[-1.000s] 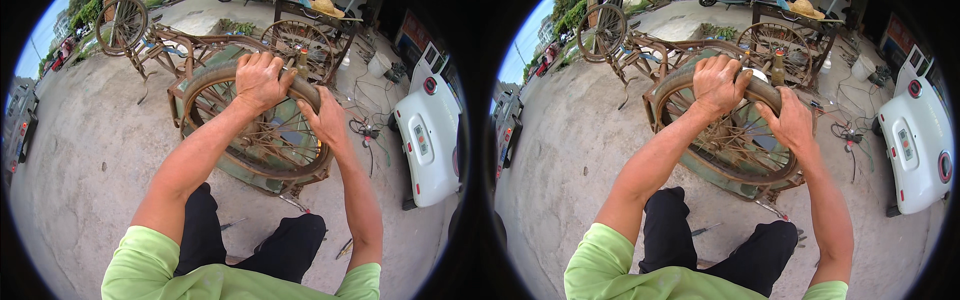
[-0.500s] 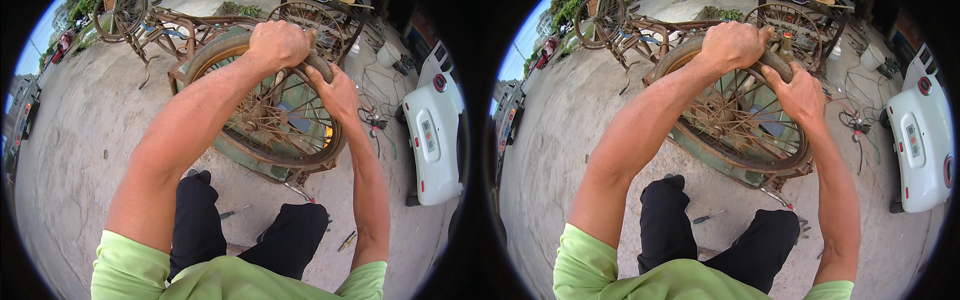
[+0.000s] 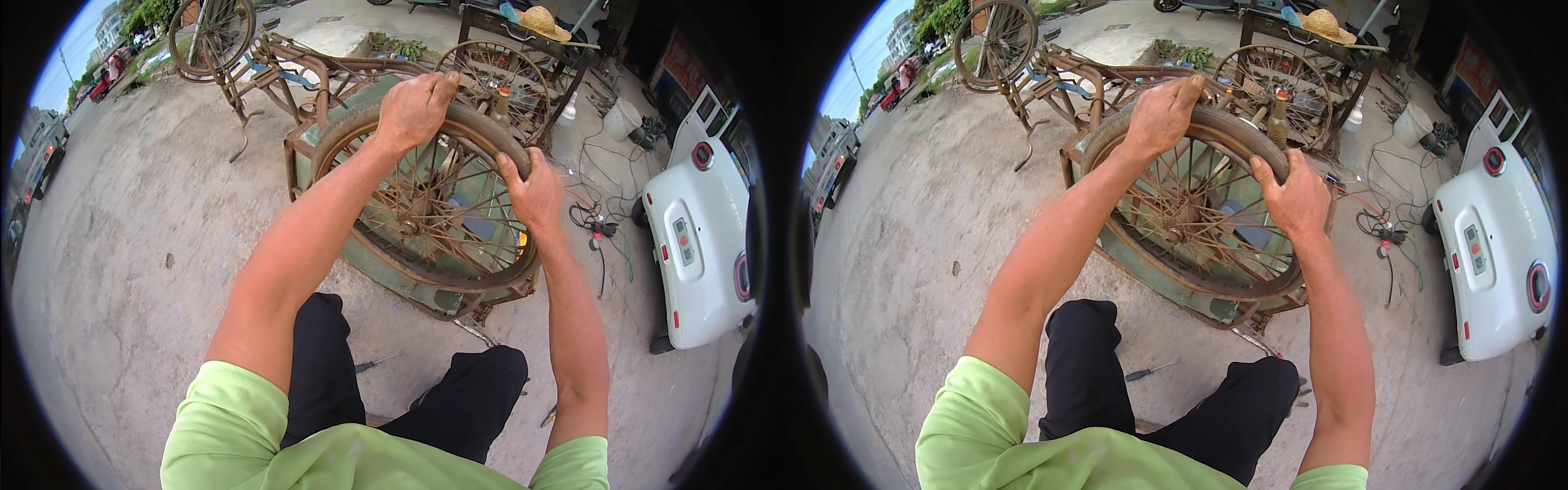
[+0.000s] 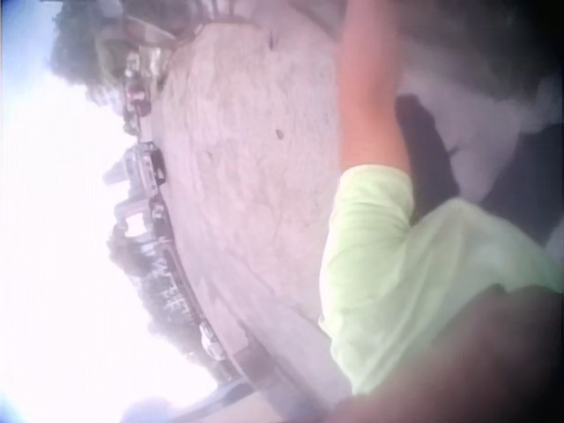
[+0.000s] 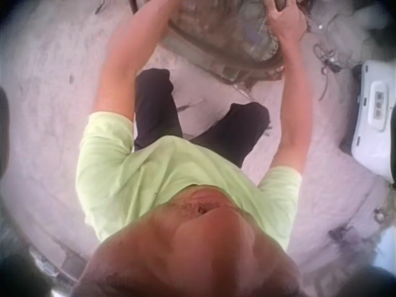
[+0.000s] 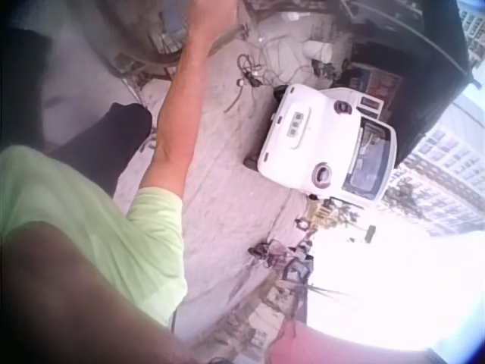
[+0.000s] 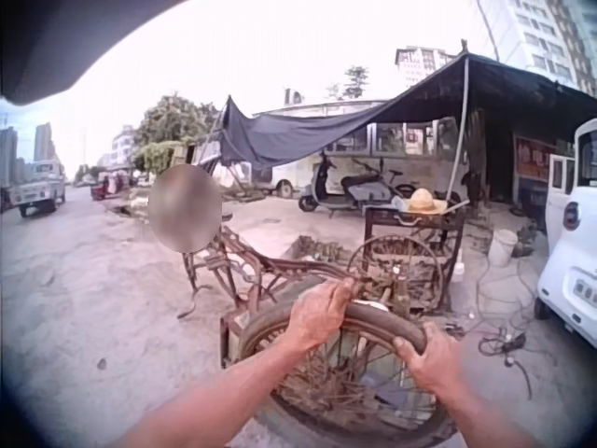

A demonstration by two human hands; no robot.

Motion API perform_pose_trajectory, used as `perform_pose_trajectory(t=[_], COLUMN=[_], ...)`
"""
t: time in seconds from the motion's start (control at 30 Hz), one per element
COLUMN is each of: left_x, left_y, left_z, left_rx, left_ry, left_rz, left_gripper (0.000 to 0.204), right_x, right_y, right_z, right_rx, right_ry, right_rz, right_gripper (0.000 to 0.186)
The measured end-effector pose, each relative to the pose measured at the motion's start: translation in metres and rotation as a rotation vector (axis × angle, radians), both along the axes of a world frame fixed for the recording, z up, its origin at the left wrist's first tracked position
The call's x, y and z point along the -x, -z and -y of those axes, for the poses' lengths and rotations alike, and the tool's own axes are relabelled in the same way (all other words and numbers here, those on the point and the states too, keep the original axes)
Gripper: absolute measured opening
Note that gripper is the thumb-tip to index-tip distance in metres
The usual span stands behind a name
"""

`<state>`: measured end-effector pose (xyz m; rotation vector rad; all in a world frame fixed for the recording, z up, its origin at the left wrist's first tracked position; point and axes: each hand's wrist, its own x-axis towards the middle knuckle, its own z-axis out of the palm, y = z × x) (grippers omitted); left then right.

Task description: The person removes an inner tube from a bicycle wheel and then installs a new tire onto the wheel rim. They work by hand to fit the tire bead over the rim, rotating the wheel as needed to complete the installation.

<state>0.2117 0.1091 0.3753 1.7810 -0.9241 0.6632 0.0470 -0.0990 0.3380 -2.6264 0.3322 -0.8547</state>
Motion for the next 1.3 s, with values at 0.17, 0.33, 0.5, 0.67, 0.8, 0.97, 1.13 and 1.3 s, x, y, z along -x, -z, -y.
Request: perform_pose_trajectory(t=[0.17, 0.33, 0.5, 0.67, 0.8, 0.97, 1.13, 1.3], left_x=[0.012, 0.02, 0.021, 0.022, 0.019, 0.017, 0.03, 0.028], left_y=[0.04, 0.035, 0.021, -0.008, -0.026, -0.026, -0.029, 0.005], left_z=[0.012, 0.021, 0.024, 0.037, 0.045, 0.043, 0.034, 0.019], left_rx=[-0.062, -0.14, -0.244, -0.584, -0.633, -0.603, -0.494, -0.213], left_ry=[-0.403, -0.394, -0.331, -0.244, -0.241, -0.269, -0.209, -0.27], left_rz=[0.365, 0.404, 0.378, 0.271, 0.024, -0.001, -0.03, 0.157], left_gripper=[0.045, 0.047, 0.048, 0.058, 0.072, 0.072, 0.075, 0.059], right_x=[0.017, 0.014, -0.022, -0.019, -0.021, -0.017, -0.01, -0.001], right_y=[0.033, 0.006, -0.016, -0.026, -0.027, -0.02, -0.015, 0.015], right_z=[0.029, 0.01, -0.006, -0.002, -0.006, -0.016, -0.018, 0.002], right_rx=[-0.072, 0.051, 0.081, -0.088, -0.073, -0.023, 0.05, 0.01], right_ry=[-0.015, -0.181, -0.152, -0.113, -0.032, 0.028, 0.065, 0.035], right_rz=[0.051, 0.118, -0.042, -0.145, -0.148, -0.082, -0.008, 0.078], right_gripper=[0.078, 0.081, 0.085, 0.082, 0.077, 0.076, 0.073, 0.074])
